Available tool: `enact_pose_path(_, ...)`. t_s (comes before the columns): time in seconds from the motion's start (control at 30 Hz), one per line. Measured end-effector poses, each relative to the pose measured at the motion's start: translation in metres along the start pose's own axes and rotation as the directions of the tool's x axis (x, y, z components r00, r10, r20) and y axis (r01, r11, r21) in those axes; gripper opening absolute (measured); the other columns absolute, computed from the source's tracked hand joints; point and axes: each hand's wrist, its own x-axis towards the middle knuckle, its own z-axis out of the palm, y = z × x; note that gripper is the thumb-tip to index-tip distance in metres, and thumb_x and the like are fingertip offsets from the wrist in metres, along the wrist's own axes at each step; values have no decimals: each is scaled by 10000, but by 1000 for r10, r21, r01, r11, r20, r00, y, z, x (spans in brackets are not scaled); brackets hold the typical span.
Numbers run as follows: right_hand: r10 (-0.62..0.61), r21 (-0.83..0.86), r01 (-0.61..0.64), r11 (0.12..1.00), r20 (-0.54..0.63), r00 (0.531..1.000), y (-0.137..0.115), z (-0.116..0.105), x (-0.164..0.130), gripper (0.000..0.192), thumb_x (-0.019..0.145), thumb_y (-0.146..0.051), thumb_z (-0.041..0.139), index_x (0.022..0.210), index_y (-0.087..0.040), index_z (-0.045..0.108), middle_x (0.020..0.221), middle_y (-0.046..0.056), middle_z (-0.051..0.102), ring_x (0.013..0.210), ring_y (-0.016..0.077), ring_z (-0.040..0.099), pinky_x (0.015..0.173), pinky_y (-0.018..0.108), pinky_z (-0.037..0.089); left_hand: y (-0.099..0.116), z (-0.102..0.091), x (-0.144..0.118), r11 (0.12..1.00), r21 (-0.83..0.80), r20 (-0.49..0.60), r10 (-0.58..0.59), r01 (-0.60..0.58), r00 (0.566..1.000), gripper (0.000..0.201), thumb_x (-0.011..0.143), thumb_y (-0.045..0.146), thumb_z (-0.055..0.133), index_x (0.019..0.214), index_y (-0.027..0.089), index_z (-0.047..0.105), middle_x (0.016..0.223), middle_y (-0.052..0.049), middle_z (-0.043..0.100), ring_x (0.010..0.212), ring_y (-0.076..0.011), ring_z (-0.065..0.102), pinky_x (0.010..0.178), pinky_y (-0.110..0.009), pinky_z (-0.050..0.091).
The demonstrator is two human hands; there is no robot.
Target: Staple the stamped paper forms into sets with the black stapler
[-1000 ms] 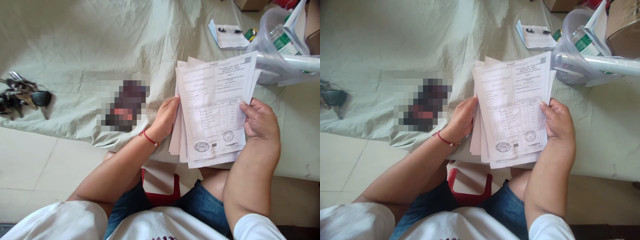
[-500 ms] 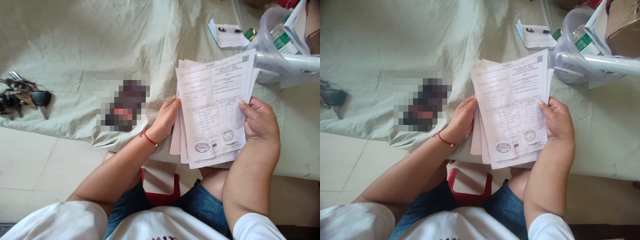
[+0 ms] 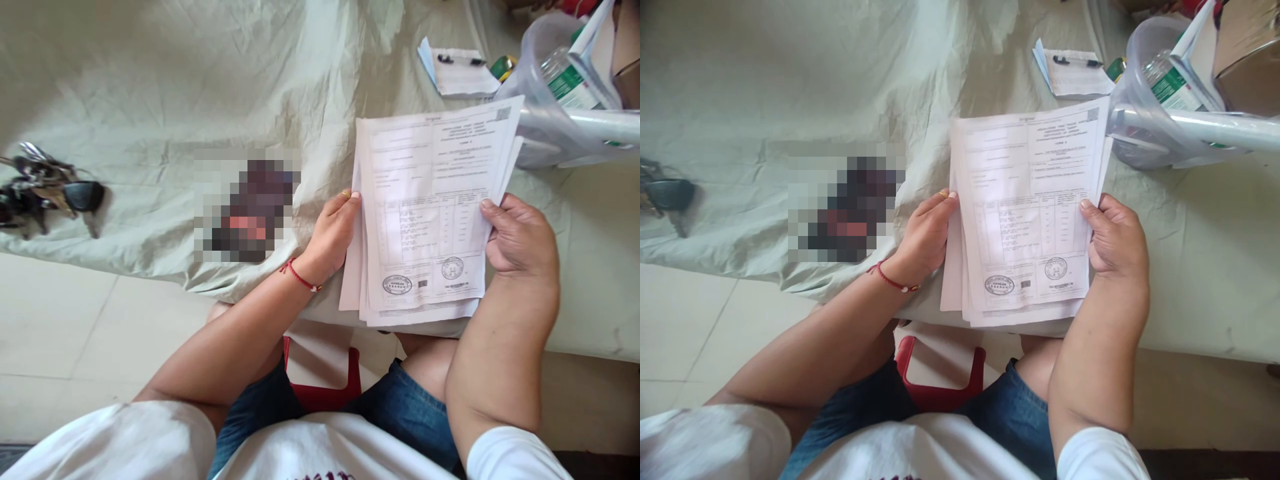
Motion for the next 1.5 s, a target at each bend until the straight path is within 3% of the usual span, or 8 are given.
enact_pose_path(0.13, -31, 38, 33, 999, -39, 999, 4, -2, 3, 452, 719, -443, 1087, 1039, -220, 860, 1032, 118, 913, 1224, 387, 876, 1191, 619, 693, -6, -4, 2, 998, 56, -56, -14, 17, 998, 246, 1067, 462, 762, 955, 244, 760, 1211, -72, 790, 1305, -282, 735, 1258, -419, 559)
enact_pose_path(0.3, -12, 37, 12, 999, -13, 1000, 9, 0, 5, 423, 734, -447, 1072, 1040, -223, 883, 1012, 119, 913, 1174, 391, 885, 1186, 631, 698, -7, -3, 3, 999, 21, -62, -31, 32, 998, 218, 1042, 456, 791, 1030, 241, 760, 1300, -88, 809, 1427, -305, 712, 1293, -436, 541)
enact_pose_path(0.6, 6, 115, 4, 993, -85, 996, 15, 6, 10, 408, 657, -375, 1100, 964, -191, 904, 956, 85, 914, 996, 343, 903, 1130, 615, 732, 2, -1, 2, 999, 3, 87, -48, 48, 995, 252, 1140, 389, 639, 951, 248, 729, 1144, -81, 837, 1279, -306, 787, 1181, -438, 611)
enact_pose_path(0.8, -21, 90, 29, 996, -88, 996, 18, 10, 12, 511, 569, -472, 1142, 895, -193, 865, 833, 50, 870, 846, 286, 859, 1006, 550, 759, 0, -1, 3, 998, 64, 70, -29, 25, 997, 235, 1154, 327, 629, 950, 248, 713, 1155, -88, 813, 1202, -282, 772, 1156, -422, 606)
enact_pose_path(0.93, 10, -17, -13, 1000, -138, 990, 18, 5, 13, 578, 530, -557, 1146, 804, -220, 764, 717, -6, 789, 714, 231, 788, 817, 465, 758, -1, -3, 5, 994, 113, 76, -19, 10, 997, 257, 1171, 304, 605, 931, 243, 674, 1101, -82, 783, 1131, -269, 758, 1118, -411, 615)
enact_pose_path(1.1, 33, -136, -66, 988, -232, 972, 12, -5, 14, 525, 585, -520, 1096, 792, -225, 715, 728, -16, 755, 607, 154, 678, 565, 308, 619, -2, -5, 7, 989, 145, 43, -10, 4, 999, 266, 1175, 284, 595, 918, 241, 649, 1113, -81, 765, 1144, -262, 748, 1157, -408, 591)
enact_pose_path(1.33, 49, -237, -97, 967, -200, 978, 7, -7, 13, 539, 512, -471, 1130, 747, -219, 716, 659, -30, 677, 621, 111, 552, 521, 232, 413, 1, -4, 6, 995, 99, 65, -28, 21, 997, 254, 1175, 269, 569, 936, 251, 652, 1072, -81, 780, 1115, -265, 763, 1133, -421, 609)
enact_pose_path(1.5, 25, -257, -71, 964, -177, 984, 7, -10, 12, 557, 483, -527, 1132, 743, -217, 749, 652, -21, 689, 613, 111, 539, 541, 251, 397, 1, -4, 6, 993, 113, 40, -48, 44, 998, 274, 1175, 258, 570, 906, 256, 621, 984, -56, 753, 1057, -255, 762, 1097, -405, 628)
